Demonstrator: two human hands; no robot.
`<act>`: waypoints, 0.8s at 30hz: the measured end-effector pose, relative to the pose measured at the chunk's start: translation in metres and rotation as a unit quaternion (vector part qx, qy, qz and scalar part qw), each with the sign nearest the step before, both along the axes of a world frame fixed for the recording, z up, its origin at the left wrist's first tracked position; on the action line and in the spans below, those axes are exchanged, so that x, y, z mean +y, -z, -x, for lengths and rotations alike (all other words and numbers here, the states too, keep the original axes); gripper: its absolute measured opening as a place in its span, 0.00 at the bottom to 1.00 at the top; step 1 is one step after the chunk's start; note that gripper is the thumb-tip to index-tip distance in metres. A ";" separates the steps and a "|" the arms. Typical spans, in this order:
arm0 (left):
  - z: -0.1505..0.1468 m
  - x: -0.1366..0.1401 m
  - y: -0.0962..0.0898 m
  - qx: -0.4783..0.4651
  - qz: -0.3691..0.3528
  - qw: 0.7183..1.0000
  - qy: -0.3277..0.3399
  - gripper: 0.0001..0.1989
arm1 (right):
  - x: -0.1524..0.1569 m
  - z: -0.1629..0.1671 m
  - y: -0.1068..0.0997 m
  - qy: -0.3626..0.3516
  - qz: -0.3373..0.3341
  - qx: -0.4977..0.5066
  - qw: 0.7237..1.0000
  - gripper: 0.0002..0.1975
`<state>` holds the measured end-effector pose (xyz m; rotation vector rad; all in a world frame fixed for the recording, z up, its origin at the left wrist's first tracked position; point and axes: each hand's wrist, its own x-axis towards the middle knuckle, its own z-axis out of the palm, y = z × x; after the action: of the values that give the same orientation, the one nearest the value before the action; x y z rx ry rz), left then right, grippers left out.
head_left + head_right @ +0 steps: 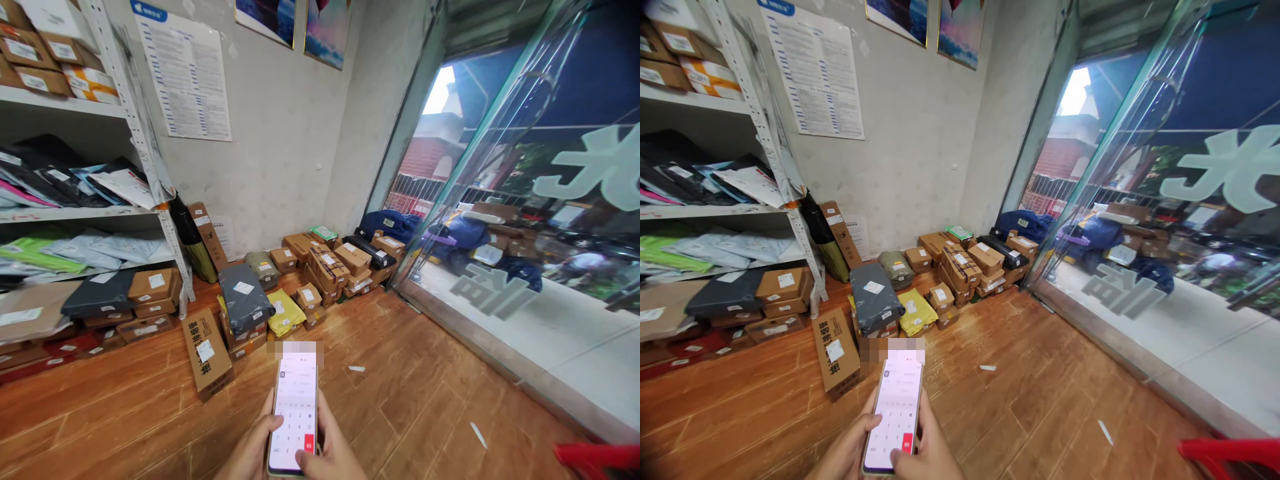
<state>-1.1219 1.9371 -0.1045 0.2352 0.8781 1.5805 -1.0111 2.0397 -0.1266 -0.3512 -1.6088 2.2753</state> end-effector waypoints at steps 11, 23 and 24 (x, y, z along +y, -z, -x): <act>0.004 0.000 0.002 0.045 0.017 0.999 0.010 0.43 | -0.004 0.001 -0.012 0.078 0.061 -0.025 0.995 0.30; 0.016 -0.004 0.060 -0.121 -0.104 0.986 -0.040 0.47 | 0.005 0.028 0.028 0.011 0.049 -0.068 0.996 0.41; 0.018 -0.007 0.065 -0.125 -0.104 0.986 -0.045 0.45 | 0.004 0.032 0.038 -0.001 0.063 -0.076 0.995 0.42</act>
<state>-1.1402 1.9299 -0.1698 0.1418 0.5366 1.7429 -1.0436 2.0436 -0.1647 -0.5657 -1.5393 2.4086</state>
